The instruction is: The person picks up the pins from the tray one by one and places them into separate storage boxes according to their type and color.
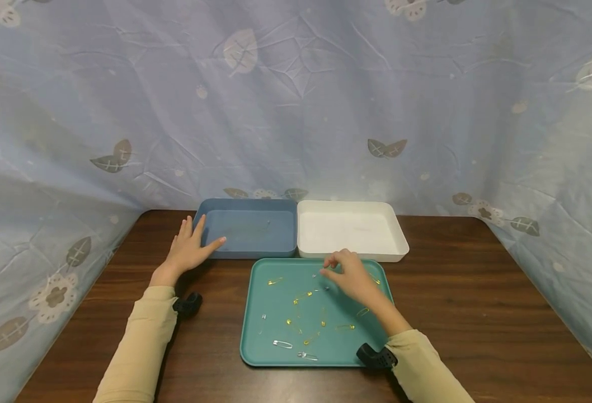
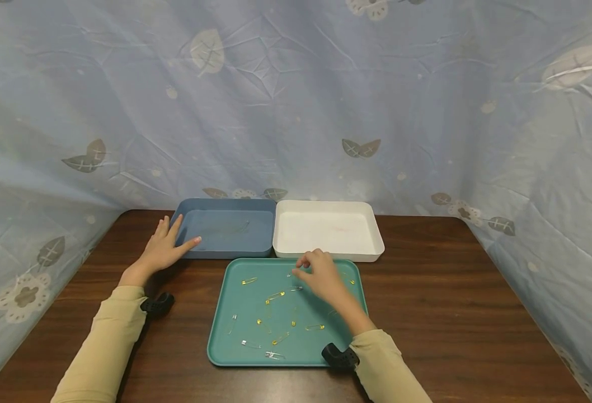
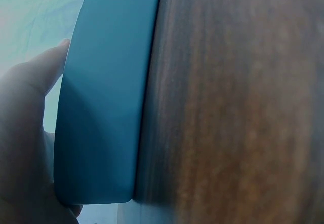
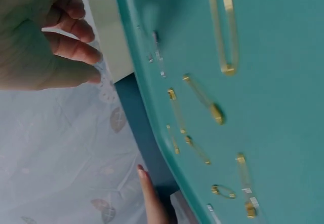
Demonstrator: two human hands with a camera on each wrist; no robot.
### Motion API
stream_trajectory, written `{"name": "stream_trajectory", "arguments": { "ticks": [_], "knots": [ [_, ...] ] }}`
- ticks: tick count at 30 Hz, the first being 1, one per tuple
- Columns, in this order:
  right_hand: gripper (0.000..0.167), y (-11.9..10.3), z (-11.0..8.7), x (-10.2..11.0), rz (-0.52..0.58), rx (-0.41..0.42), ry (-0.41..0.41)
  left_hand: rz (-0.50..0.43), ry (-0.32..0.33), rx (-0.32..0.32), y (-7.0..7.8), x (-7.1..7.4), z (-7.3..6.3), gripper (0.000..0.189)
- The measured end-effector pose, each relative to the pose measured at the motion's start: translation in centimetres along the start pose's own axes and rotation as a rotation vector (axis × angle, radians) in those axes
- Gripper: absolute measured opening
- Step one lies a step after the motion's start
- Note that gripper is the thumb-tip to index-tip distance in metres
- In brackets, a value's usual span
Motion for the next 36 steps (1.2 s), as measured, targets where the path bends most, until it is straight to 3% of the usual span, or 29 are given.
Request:
{"name": "stream_trajectory", "arguments": {
  "ticks": [13, 36],
  "knots": [
    [0.009, 1.2, -1.5, -2.0, -0.103, -0.060, -0.131, 0.000, -0.003, 0.007, -0.2, 0.0, 0.0, 0.101],
    [0.014, 0.7, -1.3, -2.5, -0.140, -0.052, -0.164, -0.005, 0.003, 0.003, -0.3, -0.1, 0.0, 0.101]
  ]
}}
Point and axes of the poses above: each hand's wrist, its own z-axis towards the middle knuckle, its own x-axis out of the back of the hand, y = z × x, the point moved 9 cm from there along z, towards the middle knuckle, and after that the axes turned 9 degrees about -z, right-handed, at the moved point
